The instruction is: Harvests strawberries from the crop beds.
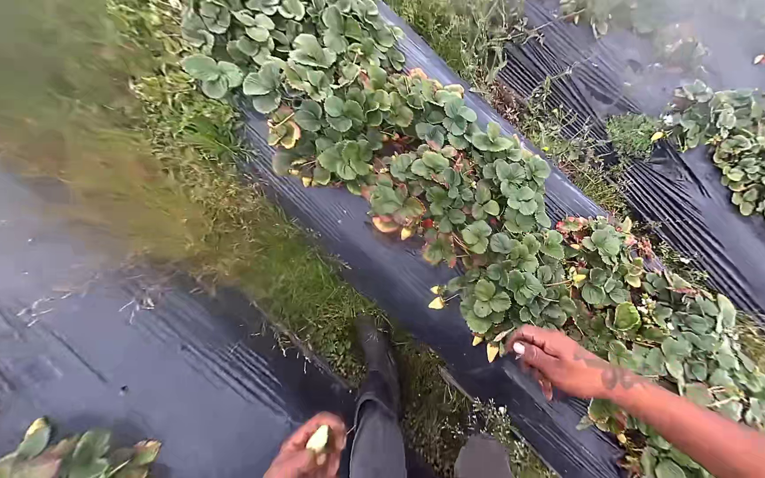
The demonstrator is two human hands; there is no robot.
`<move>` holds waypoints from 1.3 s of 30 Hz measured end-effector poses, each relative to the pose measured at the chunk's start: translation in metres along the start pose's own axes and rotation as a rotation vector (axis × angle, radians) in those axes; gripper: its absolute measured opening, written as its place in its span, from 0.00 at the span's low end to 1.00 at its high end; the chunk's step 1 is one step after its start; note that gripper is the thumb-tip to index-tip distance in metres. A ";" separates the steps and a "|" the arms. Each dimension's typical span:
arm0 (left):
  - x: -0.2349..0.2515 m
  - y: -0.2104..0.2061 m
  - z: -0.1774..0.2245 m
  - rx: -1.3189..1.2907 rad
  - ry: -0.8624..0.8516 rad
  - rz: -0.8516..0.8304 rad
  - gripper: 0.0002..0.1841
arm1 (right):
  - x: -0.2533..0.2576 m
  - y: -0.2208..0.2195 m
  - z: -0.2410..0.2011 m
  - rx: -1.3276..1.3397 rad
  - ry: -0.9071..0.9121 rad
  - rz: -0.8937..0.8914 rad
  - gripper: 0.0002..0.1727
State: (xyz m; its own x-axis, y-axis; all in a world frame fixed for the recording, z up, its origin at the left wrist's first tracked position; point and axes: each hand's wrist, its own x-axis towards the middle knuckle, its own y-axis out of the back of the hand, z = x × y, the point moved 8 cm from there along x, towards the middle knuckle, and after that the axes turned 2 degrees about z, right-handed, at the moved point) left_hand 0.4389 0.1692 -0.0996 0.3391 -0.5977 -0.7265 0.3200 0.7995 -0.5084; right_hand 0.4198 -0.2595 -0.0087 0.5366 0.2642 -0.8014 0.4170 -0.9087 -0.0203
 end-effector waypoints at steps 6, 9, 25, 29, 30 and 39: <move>0.158 -0.158 0.090 -0.393 -0.055 -0.283 0.26 | 0.113 0.089 -0.083 -0.327 0.076 0.496 0.20; 0.178 -0.211 0.126 -0.417 -0.054 -0.474 0.10 | 0.190 0.184 -0.035 -0.505 -0.256 0.666 0.17; 0.094 0.048 0.041 0.147 0.342 0.300 0.15 | 0.116 0.090 -0.047 -0.495 -0.124 0.466 0.17; 0.126 -0.001 0.047 0.160 0.276 0.319 0.14 | 0.223 0.158 -0.014 -0.608 -0.427 0.595 0.26; 0.138 -0.017 0.051 0.121 0.255 0.332 0.14 | 0.240 0.165 -0.010 -0.571 -0.476 0.627 0.30; 0.198 -0.132 0.074 -0.306 0.192 0.225 0.23 | 0.167 0.086 -0.045 0.148 0.183 0.776 0.24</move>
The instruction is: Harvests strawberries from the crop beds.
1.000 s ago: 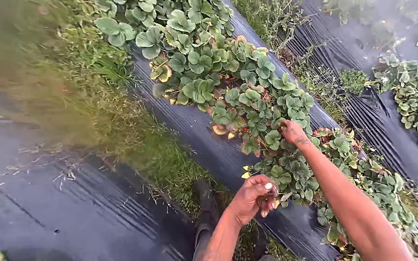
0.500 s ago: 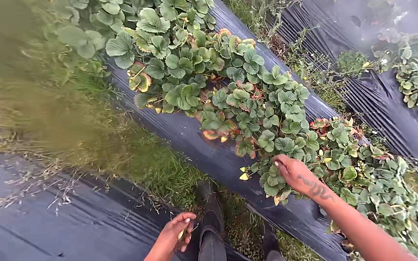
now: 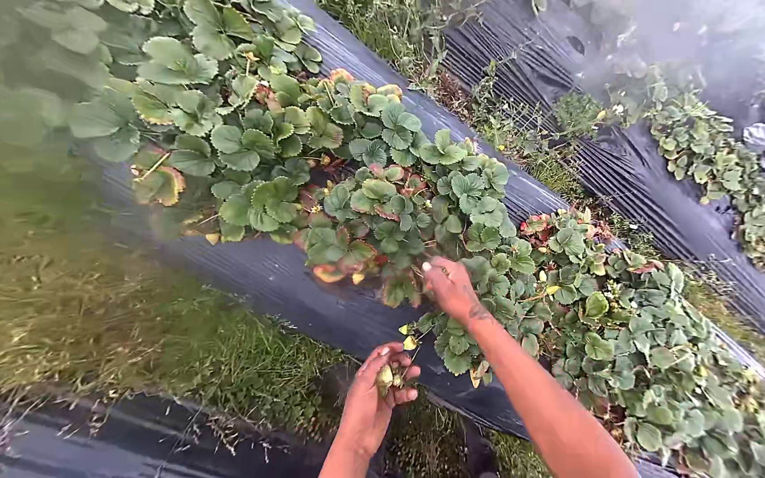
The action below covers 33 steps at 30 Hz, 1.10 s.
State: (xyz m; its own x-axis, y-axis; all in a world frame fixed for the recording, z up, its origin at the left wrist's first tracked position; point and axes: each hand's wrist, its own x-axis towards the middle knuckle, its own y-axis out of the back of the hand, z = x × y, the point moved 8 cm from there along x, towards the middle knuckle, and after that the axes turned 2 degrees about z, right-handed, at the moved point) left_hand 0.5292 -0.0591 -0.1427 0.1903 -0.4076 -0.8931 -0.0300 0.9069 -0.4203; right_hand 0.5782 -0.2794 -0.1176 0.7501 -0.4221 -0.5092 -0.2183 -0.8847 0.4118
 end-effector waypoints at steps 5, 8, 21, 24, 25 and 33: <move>-0.001 -0.038 0.001 -0.240 -0.025 -0.175 0.34 | -0.094 -0.027 -0.048 -0.146 0.292 -0.312 0.23; -0.002 -0.043 0.034 -0.252 -0.134 -0.472 0.10 | -0.069 0.056 -0.045 -0.027 0.320 0.078 0.15; -0.021 0.112 0.051 0.326 -0.150 -0.150 0.11 | 0.081 0.199 0.178 -0.828 -0.640 0.205 0.33; -0.033 0.101 0.012 0.296 -0.093 -0.188 0.13 | 0.070 0.224 0.194 -0.446 -0.552 0.303 0.23; -0.035 0.096 -0.002 0.272 -0.076 -0.202 0.12 | 0.059 0.229 0.197 -0.298 -0.525 0.351 0.20; -0.030 0.021 -0.079 0.107 0.133 -0.285 0.20 | -0.091 0.186 0.124 0.171 -0.197 0.161 0.22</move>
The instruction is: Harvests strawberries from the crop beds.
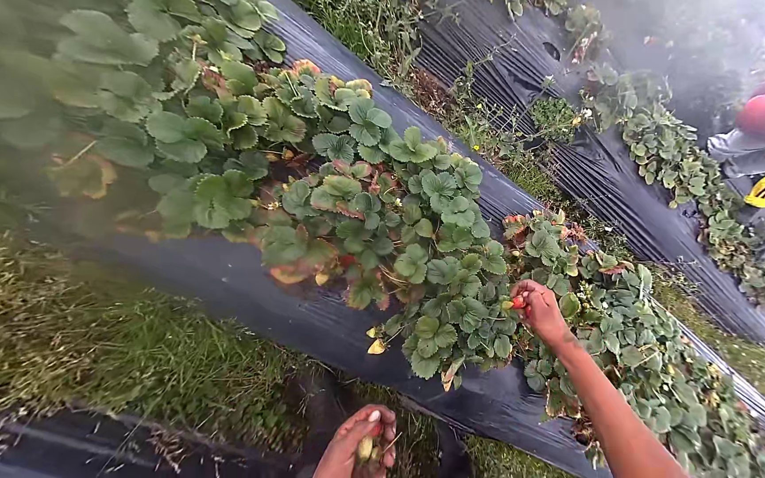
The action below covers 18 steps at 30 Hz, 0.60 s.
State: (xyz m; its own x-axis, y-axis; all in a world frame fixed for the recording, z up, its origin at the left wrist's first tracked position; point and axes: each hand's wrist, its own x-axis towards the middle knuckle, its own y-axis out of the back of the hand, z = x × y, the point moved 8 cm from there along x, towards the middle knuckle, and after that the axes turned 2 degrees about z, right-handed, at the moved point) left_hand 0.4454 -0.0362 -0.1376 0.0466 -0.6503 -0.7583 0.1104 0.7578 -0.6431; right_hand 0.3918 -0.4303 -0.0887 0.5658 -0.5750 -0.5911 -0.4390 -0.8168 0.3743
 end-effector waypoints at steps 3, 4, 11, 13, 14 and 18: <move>0.003 -0.028 -0.011 -0.050 0.108 -0.139 0.30 | -0.073 -0.111 -0.051 -0.348 0.221 -0.461 0.20; 0.005 -0.037 -0.009 -0.095 0.108 -0.184 0.32 | -0.090 -0.146 -0.062 -0.462 0.280 -0.595 0.20; -0.039 -0.009 0.095 0.093 -0.173 -0.200 0.10 | -0.158 -0.227 -0.131 -0.498 0.682 -0.608 0.22; -0.089 0.035 0.117 0.208 -0.177 -0.212 0.09 | -0.170 -0.255 -0.132 -0.207 0.653 -0.749 0.23; -0.118 0.057 0.123 0.295 -0.140 -0.162 0.08 | -0.172 -0.270 -0.126 -0.073 0.569 -0.791 0.24; -0.322 0.185 0.068 0.750 0.399 0.296 0.10 | -0.164 -0.310 -0.058 -0.160 0.193 -0.806 0.26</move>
State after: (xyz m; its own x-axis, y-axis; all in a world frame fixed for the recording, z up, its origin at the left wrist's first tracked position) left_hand 0.5182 0.3098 -0.0052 -0.1572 -0.2608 -0.9525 0.7742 0.5662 -0.2828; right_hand 0.4759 -0.0853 -0.0664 0.7791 0.2009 -0.5939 0.2461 -0.9692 -0.0050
